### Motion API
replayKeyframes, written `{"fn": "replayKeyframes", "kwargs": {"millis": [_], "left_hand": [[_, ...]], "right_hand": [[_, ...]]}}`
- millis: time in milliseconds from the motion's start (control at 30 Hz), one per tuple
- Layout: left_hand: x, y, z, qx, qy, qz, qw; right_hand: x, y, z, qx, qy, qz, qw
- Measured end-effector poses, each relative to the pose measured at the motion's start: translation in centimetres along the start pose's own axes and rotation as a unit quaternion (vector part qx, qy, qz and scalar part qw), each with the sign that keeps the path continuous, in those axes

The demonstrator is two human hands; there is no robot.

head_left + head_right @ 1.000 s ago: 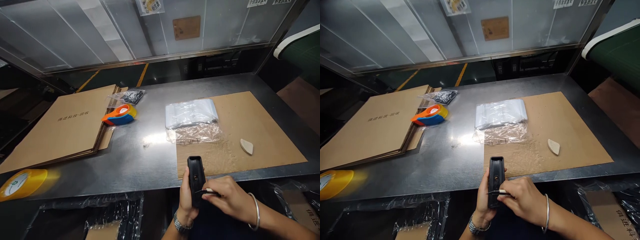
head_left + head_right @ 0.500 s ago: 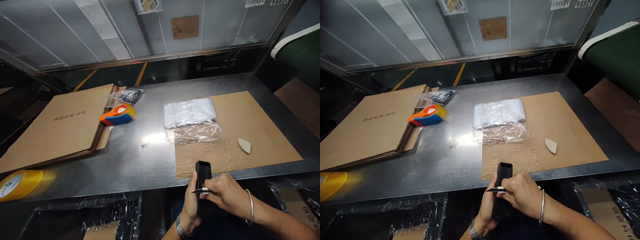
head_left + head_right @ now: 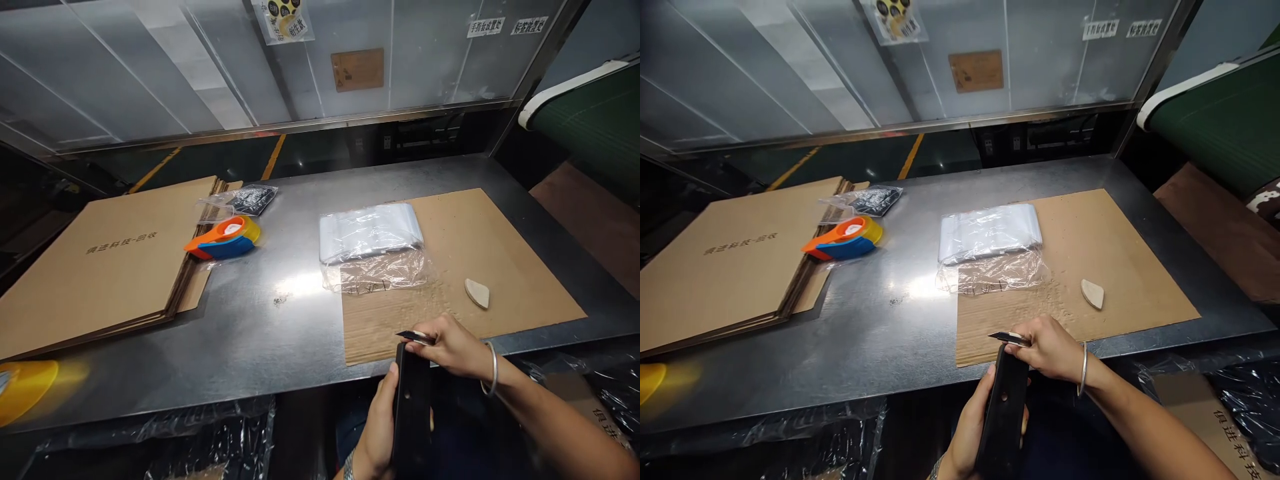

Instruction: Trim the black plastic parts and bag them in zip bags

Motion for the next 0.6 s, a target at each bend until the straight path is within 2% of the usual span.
{"fn": "replayKeyframes", "kwargs": {"millis": [200, 333, 500, 600], "left_hand": [[-0.2, 0.1, -0.2, 0.012, -0.028, -0.03, 0.999], [-0.3, 0.1, -0.2, 0.014, -0.026, -0.028, 0.999], [0.3, 0.1, 0.2, 0.013, 0.016, -0.056, 0.998], [1.1, -0.4, 0.5, 0.044, 0.072, -0.082, 0.993]], "right_hand": [[-0.2, 0.1, -0.4, -0.028, -0.008, 0.022, 0.999], [-0.2, 0.0, -0.5, 0.017, -0.016, 0.002, 1.0], [0.6, -0.4, -0.5, 0.097, 0.027, 0.042, 0.994], [1.0, 0.1, -1.6, 0.087, 0.056, 0.039, 0.994]]}}
Point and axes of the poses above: each hand's wrist, its own z-axis towards the middle knuckle, its own y-axis out of the palm, x = y × z, the point moved 4 cm from there along z, towards the middle knuckle, and after that the axes turned 15 degrees about y, right-handed, at the moved point
